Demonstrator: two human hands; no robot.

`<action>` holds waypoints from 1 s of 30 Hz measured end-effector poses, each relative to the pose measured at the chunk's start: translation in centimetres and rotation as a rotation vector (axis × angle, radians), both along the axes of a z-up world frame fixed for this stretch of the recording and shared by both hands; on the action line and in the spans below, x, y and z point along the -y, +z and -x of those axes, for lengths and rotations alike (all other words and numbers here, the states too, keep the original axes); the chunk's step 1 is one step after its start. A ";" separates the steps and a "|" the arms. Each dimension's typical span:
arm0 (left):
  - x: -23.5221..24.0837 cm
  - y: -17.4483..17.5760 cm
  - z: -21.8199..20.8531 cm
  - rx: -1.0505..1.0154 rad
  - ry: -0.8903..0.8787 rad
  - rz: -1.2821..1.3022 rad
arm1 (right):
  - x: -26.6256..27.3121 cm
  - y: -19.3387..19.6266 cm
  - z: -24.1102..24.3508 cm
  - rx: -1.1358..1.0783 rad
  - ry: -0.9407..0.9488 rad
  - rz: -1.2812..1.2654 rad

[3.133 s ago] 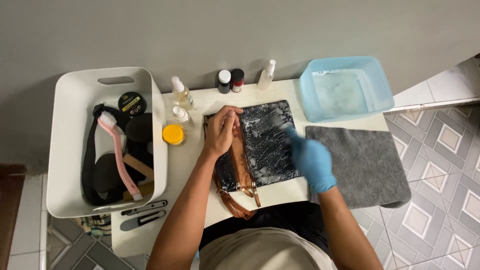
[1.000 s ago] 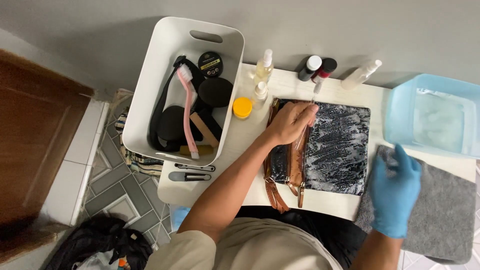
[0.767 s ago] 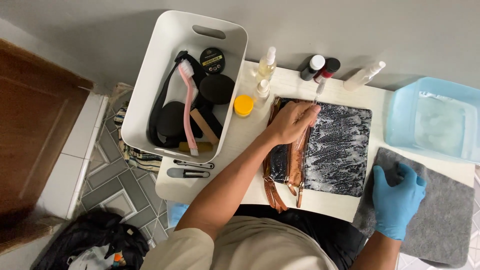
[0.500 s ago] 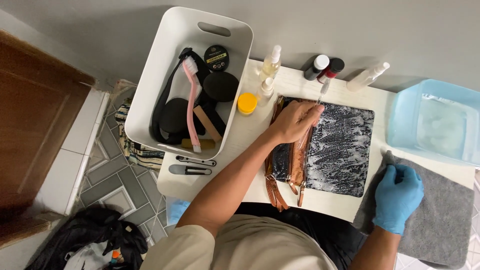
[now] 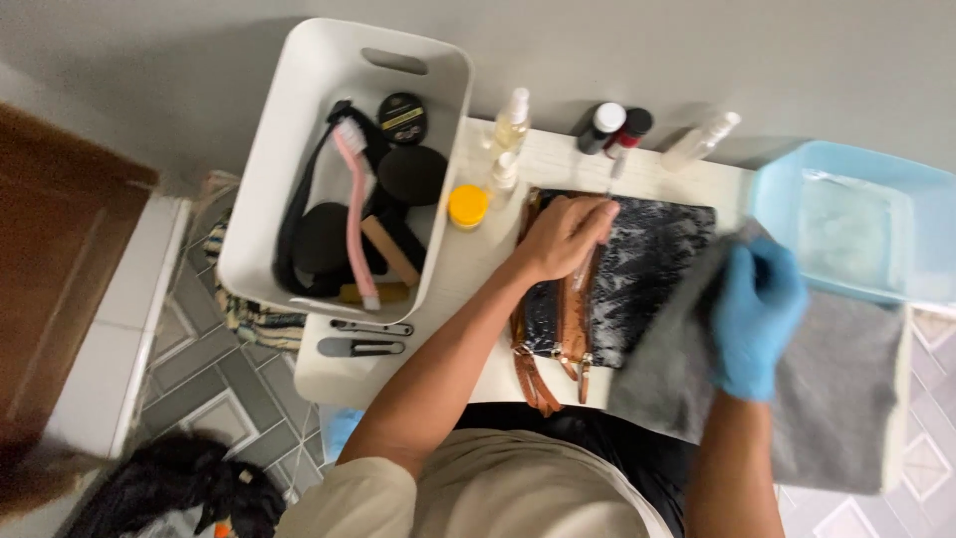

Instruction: The person cleans a black and brown bag by scrubbing its surface with a toothbrush and a soapy solution. They repeatedly dip the toothbrush into a water container and scrub different sections of the bag, then wipe the surface with a gray cloth. The person turns the bag over to clean the other side and continues scrubbing and wiping until the task is complete.

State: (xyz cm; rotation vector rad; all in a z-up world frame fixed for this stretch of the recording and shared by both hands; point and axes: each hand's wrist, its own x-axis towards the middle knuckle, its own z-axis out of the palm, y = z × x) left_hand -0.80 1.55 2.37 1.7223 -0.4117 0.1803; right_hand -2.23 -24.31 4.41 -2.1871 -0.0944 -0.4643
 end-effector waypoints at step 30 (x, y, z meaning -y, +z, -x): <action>0.8 -2.5 -1.2 0.019 -0.023 0.103 | -6.7 -4.5 -2.9 0.076 0.407 0.231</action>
